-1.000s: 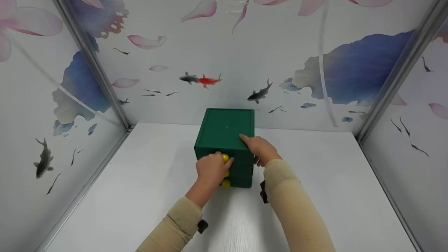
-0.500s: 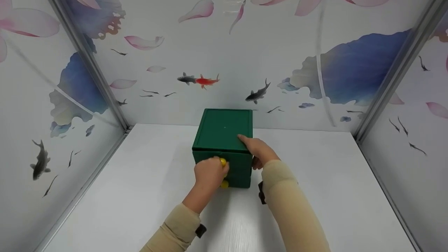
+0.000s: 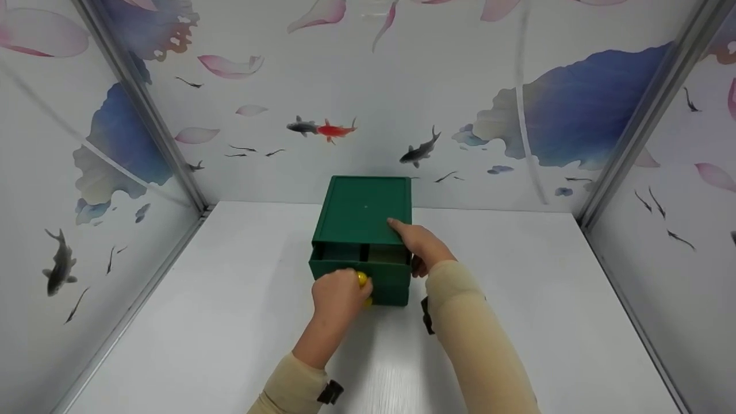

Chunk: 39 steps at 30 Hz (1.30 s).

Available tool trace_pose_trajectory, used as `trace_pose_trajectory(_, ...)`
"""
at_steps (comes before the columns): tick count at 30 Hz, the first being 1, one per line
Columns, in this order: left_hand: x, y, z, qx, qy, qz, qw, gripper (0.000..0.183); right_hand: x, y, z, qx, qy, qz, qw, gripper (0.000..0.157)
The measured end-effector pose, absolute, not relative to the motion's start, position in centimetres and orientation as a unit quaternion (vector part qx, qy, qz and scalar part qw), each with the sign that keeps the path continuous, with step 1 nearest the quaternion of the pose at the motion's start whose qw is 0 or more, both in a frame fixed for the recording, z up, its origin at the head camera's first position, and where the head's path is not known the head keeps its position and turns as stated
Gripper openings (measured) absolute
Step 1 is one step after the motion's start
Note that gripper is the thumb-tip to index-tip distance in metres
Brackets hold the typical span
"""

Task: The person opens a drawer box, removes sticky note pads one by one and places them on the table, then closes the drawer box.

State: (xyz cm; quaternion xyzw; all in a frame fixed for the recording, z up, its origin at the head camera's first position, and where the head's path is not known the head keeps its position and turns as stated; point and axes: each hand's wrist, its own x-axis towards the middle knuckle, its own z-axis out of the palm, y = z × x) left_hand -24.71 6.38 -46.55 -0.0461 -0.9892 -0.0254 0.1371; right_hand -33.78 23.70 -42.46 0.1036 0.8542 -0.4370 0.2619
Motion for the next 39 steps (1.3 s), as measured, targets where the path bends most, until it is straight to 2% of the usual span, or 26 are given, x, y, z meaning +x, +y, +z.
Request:
trace_pose_trajectory(5,-23.8,6.2,-46.9,-0.053,-0.979,-0.012,0.199,0.056,-33.8,23.5,-42.4,0.099,0.856,-0.432,0.266,0.104)
trace_pose_trajectory(8,-23.4,6.1,-47.0,-0.054,-0.975,-0.007,0.217,0.057,-33.9,23.6,-42.4,0.097,0.858,-0.426,0.269,0.103)
trace_pose_trajectory(16,-22.3,5.7,-47.1,-0.059,-0.977,-0.002,0.204,0.058,-34.0,23.5,-42.3,0.109,0.855,-0.433,0.265,0.101)
trace_pose_trajectory(23,-21.6,5.0,-47.6,-0.085,-0.965,-0.018,0.249,0.058,-34.0,23.2,-42.7,0.111,0.841,-0.462,0.259,0.099)
trace_pose_trajectory(39,-19.3,4.3,-46.9,-0.094,-0.980,-0.048,0.170,0.053,-33.7,23.3,-43.0,0.097,0.843,-0.471,0.240,0.095)
